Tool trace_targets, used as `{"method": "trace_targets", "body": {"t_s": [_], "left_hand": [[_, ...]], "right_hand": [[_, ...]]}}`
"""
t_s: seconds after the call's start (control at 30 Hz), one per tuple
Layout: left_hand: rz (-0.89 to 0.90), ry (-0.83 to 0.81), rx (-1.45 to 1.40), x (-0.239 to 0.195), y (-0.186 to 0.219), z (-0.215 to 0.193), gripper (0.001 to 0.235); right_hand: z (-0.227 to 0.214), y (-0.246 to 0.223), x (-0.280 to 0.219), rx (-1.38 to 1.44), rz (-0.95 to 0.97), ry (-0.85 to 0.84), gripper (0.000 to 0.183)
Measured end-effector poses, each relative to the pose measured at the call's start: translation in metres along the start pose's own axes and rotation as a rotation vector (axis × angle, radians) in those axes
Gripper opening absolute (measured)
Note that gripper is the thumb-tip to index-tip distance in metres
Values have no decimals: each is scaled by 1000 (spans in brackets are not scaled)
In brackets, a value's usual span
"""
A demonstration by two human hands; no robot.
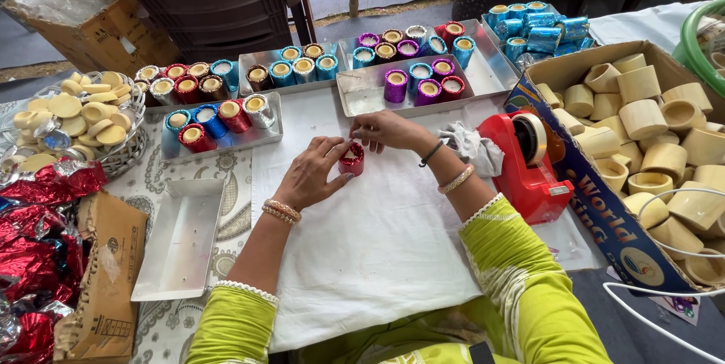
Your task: The person wraps small, cylindrical candle holders with shiny metallic foil. They pick up a holder, cover it with a sheet of foil, and fold the edges to create a neat, cylindrical package. The finished items are placed on a tray alongside other wrapped candles.
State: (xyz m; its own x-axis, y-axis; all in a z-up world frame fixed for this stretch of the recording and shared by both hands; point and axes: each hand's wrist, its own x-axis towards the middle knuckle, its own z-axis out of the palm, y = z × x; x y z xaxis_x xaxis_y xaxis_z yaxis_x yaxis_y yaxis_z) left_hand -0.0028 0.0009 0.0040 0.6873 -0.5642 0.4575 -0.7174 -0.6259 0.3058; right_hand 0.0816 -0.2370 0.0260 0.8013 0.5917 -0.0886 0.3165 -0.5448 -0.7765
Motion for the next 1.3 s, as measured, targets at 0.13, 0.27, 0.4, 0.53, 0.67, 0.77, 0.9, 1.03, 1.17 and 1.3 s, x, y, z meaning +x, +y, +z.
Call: {"method": "trace_targets", "body": {"t_s": [0.13,0.27,0.4,0.53,0.67,0.77,0.9,1.03,1.17,1.3], "left_hand": [[96,21,139,-1,2,-5,68],[129,-29,262,-1,1,-3,62],[144,12,237,0,3,-3,60],[30,80,-76,-1,-1,1,47],[-189,148,-287,7,-5,10,27],[-393,153,-408,21,-7,10,23],[-575,-61,-481,45,-3,-4,15],[-576,-177,-316,65,-16,7,12],[-398,-74,-78,79,-18,20,9],[-403,-64,-9,77,-10,24,10]], "right_hand": [[7,-8,-3,-16,-57,34,21],[10,-13,-4,-44,-85,82,15],[14,-24,-7,-151,-46,146,11],[19,-14,-2,-234,-162,224,13],[28,-16,-1,-324,-204,279,15],[39,-18,0,-431,-220,342,15],[44,-30,-8,-479,-201,403,17],[39,-29,-10,-449,-213,442,18],[35,-19,-6,-473,-165,456,24],[38,-10,0,-476,-120,450,27]]}}
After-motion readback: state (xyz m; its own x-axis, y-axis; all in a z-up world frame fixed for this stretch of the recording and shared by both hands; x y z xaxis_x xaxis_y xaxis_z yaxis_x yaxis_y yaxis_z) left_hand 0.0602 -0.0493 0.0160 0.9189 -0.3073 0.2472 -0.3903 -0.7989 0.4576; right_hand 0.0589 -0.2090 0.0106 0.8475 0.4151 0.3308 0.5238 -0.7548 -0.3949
